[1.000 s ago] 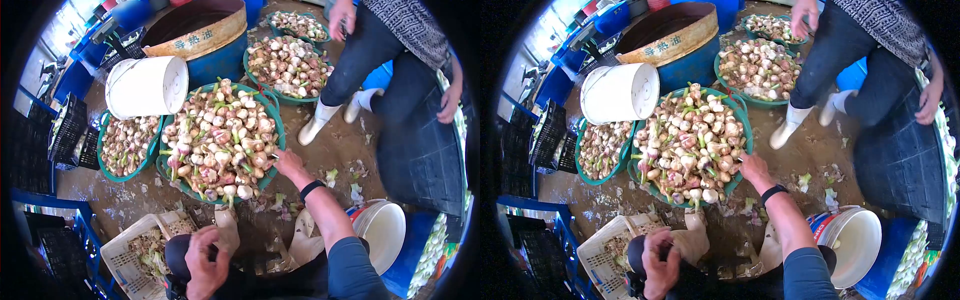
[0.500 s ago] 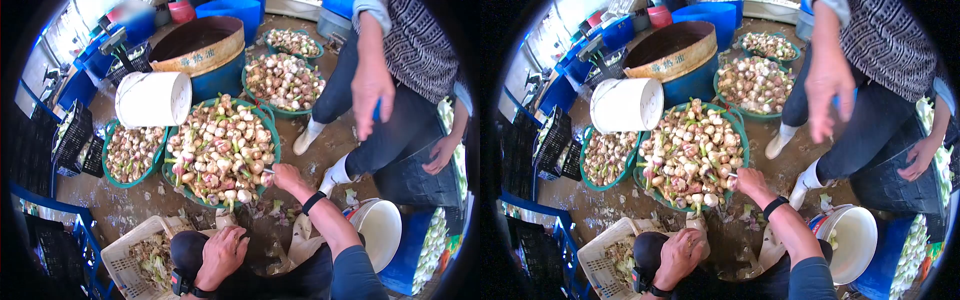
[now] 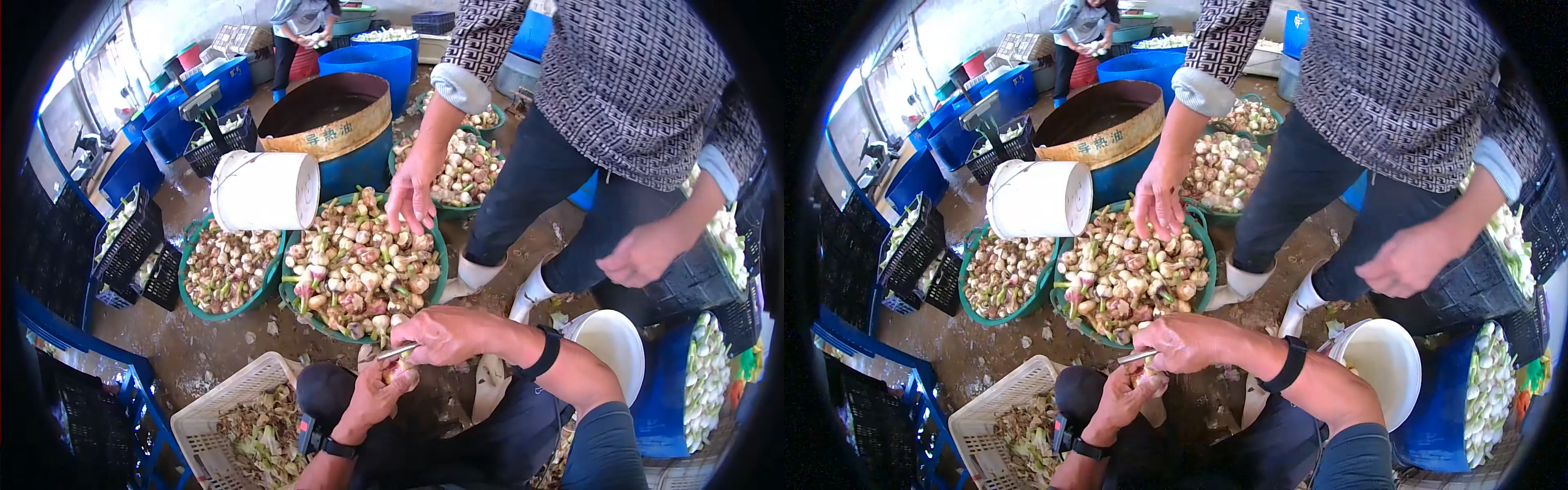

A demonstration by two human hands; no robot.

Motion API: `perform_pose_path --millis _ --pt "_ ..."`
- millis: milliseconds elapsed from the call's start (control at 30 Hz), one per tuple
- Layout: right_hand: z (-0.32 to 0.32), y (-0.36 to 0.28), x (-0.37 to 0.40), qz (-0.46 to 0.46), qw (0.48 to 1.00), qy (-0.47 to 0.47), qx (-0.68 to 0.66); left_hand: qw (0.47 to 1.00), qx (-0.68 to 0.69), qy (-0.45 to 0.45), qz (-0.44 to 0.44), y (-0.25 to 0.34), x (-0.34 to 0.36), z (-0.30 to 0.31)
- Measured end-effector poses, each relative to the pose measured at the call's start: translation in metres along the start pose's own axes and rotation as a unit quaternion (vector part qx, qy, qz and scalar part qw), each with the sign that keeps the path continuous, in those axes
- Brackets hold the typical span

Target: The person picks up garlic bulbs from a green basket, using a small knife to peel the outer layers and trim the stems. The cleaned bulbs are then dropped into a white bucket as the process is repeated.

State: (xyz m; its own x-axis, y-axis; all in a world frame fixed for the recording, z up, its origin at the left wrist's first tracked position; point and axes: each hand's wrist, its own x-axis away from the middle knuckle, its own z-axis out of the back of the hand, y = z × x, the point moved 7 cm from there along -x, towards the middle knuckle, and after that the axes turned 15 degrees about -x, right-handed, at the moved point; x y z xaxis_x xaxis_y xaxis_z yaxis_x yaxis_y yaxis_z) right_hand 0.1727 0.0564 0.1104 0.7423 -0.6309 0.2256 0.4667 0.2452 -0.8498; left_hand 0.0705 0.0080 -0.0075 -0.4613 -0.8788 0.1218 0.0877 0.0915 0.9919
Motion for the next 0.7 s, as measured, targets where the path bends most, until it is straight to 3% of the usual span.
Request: perform_pose_path --millis 33,100,133,167,233,300,333,367,500,700 --pt "-0.004 0.004 -0.001 0.035 0.997 0.032 -0.052 1.0 -0.023 0.016 -0.014 -0.003 0.001 0.003" --pt "-0.001 0.008 0.005 -0.029 0.989 0.134 -0.048 0.996 -0.069 0.049 -0.037 -0.011 0.0 0.012" --pt "-0.003 0.012 0.009 -0.064 0.98 0.179 -0.05 0.998 -0.025 0.057 0.002 -0.012 0.002 0.013" --pt "-0.004 0.02 0.013 -0.018 0.968 0.228 -0.105 0.997 0.019 0.067 0.045 -0.012 0.004 0.013" --pt "-0.003 0.031 0.027 -0.052 0.952 0.249 -0.172 0.988 0.065 0.104 0.09 -0.016 0.005 0.011" --pt "-0.007 0.038 0.049 -0.071 0.895 0.294 -0.328 0.979 0.122 0.108 0.125 -0.018 0.007 0.005" --pt "-0.011 0.037 0.061 -0.089 0.835 0.314 -0.442 0.973 0.15 0.108 0.14 -0.018 0.007 0.001" --pt "-0.013 0.035 0.068 -0.04 0.791 0.351 -0.499 0.972 0.162 0.107 0.135 -0.018 0.006 -0.004" --pt "-0.027 0.054 0.104 -0.037 0.797 0.383 -0.465 0.958 0.223 0.091 0.155 -0.008 0.009 -0.029" --pt "-0.073 0.094 0.131 -0.05 0.63 0.449 -0.631 0.958 0.22 0.065 0.174 -0.015 0.009 -0.073"
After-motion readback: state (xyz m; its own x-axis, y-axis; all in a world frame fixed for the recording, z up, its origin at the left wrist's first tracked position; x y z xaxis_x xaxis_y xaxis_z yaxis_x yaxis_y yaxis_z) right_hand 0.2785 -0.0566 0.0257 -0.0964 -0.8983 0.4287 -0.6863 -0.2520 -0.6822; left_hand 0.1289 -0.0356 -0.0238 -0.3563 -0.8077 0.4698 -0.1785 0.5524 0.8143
